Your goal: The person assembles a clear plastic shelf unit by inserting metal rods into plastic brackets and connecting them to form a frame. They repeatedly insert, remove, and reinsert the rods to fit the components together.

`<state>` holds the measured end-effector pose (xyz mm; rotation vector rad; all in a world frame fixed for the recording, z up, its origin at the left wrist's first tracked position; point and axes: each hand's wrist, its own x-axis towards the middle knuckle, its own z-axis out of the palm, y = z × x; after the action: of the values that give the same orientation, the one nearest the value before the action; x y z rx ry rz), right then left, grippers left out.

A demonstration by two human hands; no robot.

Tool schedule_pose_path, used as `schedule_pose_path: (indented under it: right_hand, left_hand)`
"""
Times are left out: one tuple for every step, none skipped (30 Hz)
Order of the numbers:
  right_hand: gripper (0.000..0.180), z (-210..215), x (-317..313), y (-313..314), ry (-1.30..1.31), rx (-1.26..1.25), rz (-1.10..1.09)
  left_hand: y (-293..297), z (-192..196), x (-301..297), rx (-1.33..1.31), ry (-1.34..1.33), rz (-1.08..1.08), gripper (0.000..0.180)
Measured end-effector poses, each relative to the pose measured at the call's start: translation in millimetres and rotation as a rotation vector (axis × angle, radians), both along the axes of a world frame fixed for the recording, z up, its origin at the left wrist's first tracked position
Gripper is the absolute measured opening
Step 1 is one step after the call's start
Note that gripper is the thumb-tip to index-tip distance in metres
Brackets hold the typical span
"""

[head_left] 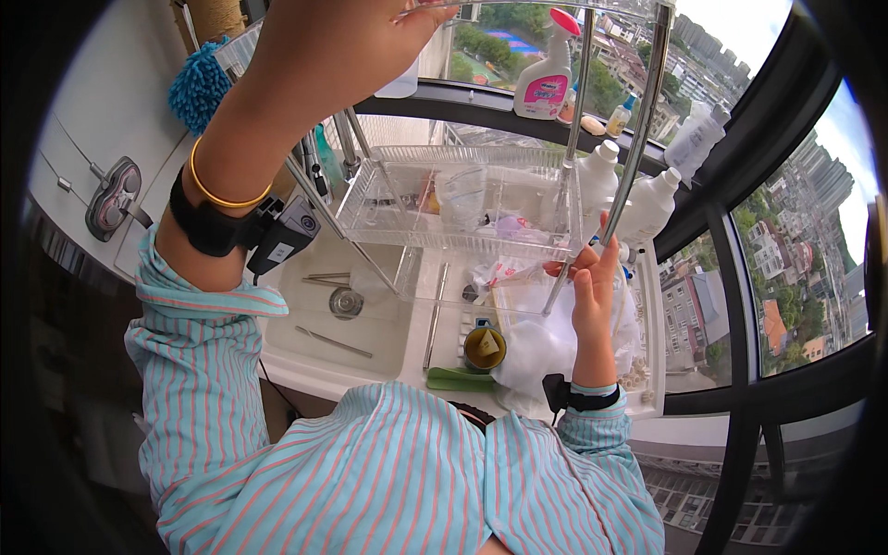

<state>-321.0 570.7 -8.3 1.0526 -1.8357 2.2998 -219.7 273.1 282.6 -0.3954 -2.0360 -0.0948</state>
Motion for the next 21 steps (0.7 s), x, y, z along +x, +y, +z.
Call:
schedule_pose_path:
  right_hand:
    - [0.078,5.7,2.3,-11.0,-0.032,-0.05,-0.021]
    - [0.077,12.9,3.0,-17.6,-0.015,0.015,-0.017]
    - [0.076,17.7,4.3,-24.8,-0.022,0.094,-0.028]
    - [0.075,22.2,3.6,-28.4,-0.025,0.161,-0.033]
    - [0.067,22.0,3.9,-37.3,-0.065,0.09,-0.135]
    - [0.065,22.3,1.1,-40.8,-0.106,0.022,-0.254]
    - [0.063,22.1,-2.9,-41.7,-0.137,-0.031,-0.321]
    - [0.062,21.7,-8.3,-41.7,-0.215,-0.081,-0.41]
    - [0.056,20.7,-12.3,-41.6,-0.211,-0.186,-0.421]
    - [0.054,20.5,-16.5,-41.5,-0.217,-0.218,-0.444]
    - [0.054,20.7,-18.3,-42.5,-0.213,-0.215,-0.428]
    - [0.053,22.2,-19.0,-45.0,-0.205,-0.215,-0.427]
    - [0.053,24.4,-17.6,-48.2,-0.185,-0.202,-0.417]
    - [0.048,28.3,-15.8,-53.9,-0.203,-0.22,-0.407]
    - [0.047,32.9,-12.0,-61.6,-0.15,-0.207,-0.408]
    - [0.046,39.7,-8.2,-69.4,-0.109,-0.194,-0.4]
    - [0.045,48.2,-3.8,-76.3,-0.062,-0.18,-0.404]
    - [0.045,58.7,0.2,-82.3,-0.016,-0.166,-0.398]
    - [0.045,70.4,3.4,-87.9,0.036,-0.157,-0.393]
    - [0.045,83.2,5.4,-92.9,0.091,-0.141,-0.397]
    - [0.044,97.4,6.2,-97.7,0.154,-0.127,-0.401]
  left_hand:
    - [-1.7,-2.4,1.5,-0.018,0.018,0.017,0.025]
    - [-3.7,-4.1,3.2,-0.015,0.037,0.031,0.024]
    - [-5.8,-5.0,5.5,-0.013,0.058,0.046,0.024]
    - [-9.0,-4.5,8.8,-0.012,0.081,0.064,0.024]
    - [-12.3,-3.7,13.2,0.027,0.181,0.071,0.024]
    - [-16.0,-2.5,17.7,0.066,0.282,0.078,0.024]
    - [-20.0,-0.7,23.4,0.104,0.384,0.086,0.024]
    - [-29.9,7.5,35.0,0.221,0.31,0.097,0.024]
    - [-35.2,13.9,37.2,0.314,0.351,-0.028,0.025]
    - [-40.4,18.9,39.3,0.407,0.383,-0.152,0.025]
    - [-49.7,23.4,57.2,0.346,0.303,-0.115,0.024]
    - [-55.5,25.7,66.3,0.298,0.356,-0.027,0.024]
    - [-60.0,26.6,71.6,0.253,0.407,0.059,0.024]
    - [-64.3,26.9,77.6,0.209,0.459,0.14,0.024]
    - [-69.0,25.5,87.6,0.238,0.444,0.142,0.023]
    - [-72.8,24.2,96.1,0.265,0.448,0.135,0.022]
    - [-76.9,23.3,105.0,0.29,0.452,0.122,0.022]
    - [-80.9,22.8,112.7,0.316,0.455,0.105,0.022]
    - [-84.0,19.4,120.8,0.349,0.452,0.042,0.022]
    - [-88.5,19.0,129.7,0.37,0.471,0.074,0.022]
    - [-93.2,18.1,138.5,0.391,0.489,0.106,0.022]
